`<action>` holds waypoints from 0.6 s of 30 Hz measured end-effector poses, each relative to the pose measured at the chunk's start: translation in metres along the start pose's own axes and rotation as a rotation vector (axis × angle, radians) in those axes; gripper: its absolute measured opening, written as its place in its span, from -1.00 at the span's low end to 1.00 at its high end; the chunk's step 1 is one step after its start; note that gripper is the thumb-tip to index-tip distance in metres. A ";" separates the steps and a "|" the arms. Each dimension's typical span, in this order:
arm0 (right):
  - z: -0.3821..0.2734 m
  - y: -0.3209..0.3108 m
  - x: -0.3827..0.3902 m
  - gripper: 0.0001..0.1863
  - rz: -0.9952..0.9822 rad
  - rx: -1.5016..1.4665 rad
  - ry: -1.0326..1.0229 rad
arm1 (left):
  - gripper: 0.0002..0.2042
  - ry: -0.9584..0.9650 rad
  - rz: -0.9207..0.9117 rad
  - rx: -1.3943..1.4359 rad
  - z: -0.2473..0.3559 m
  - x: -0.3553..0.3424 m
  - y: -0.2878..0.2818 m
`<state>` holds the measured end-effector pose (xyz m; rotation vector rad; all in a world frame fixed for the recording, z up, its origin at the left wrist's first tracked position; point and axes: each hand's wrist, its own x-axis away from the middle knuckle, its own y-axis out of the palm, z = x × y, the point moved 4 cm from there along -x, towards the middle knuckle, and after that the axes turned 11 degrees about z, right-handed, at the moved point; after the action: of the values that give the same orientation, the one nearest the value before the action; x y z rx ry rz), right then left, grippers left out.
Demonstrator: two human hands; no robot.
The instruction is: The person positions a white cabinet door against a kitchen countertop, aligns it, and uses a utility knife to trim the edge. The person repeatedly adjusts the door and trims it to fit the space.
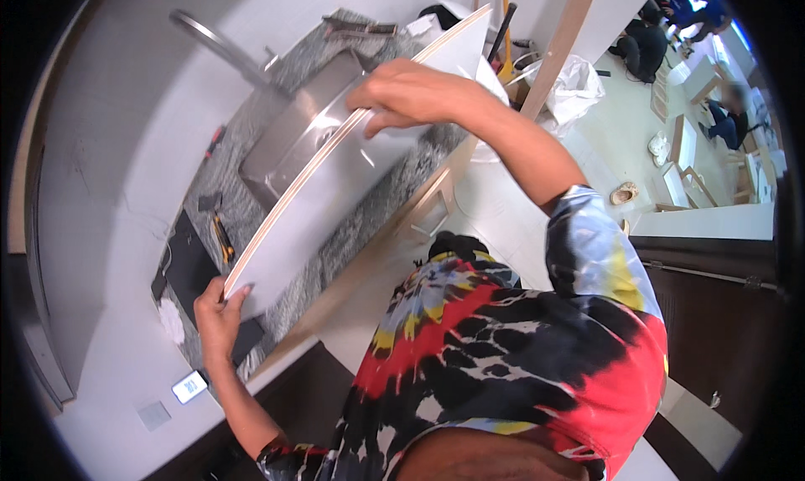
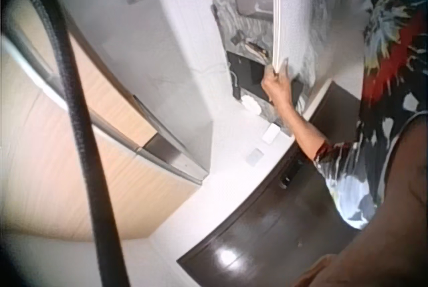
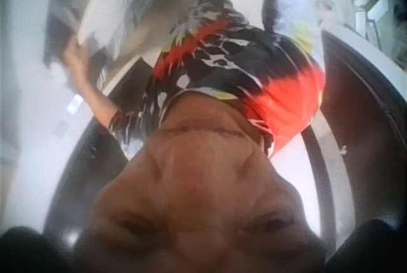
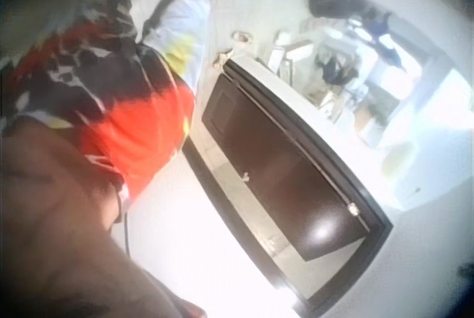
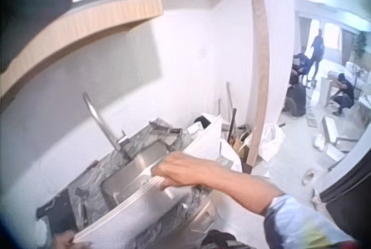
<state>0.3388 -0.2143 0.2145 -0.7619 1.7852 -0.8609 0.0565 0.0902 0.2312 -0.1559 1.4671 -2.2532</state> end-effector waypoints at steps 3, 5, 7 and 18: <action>0.003 0.003 -0.031 -0.58 -0.193 -0.072 0.063 | -0.86 -0.142 -0.119 0.266 -0.025 -0.019 -0.003; 0.004 0.008 -0.037 -0.50 -0.348 -0.086 0.155 | -0.88 -0.160 -0.252 0.236 -0.048 -0.043 0.008; 0.012 0.032 -0.043 -0.42 -0.388 -0.120 0.163 | -0.88 -0.193 -0.313 0.254 -0.065 -0.052 0.018; 0.109 0.169 -0.064 -0.35 -0.448 -0.218 0.209 | -0.72 -0.369 -0.355 0.378 -0.138 -0.106 0.119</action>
<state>0.4430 -0.0921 0.0765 -1.2867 1.9462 -1.0772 0.1418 0.2112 0.0807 -0.7164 0.8568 -2.5549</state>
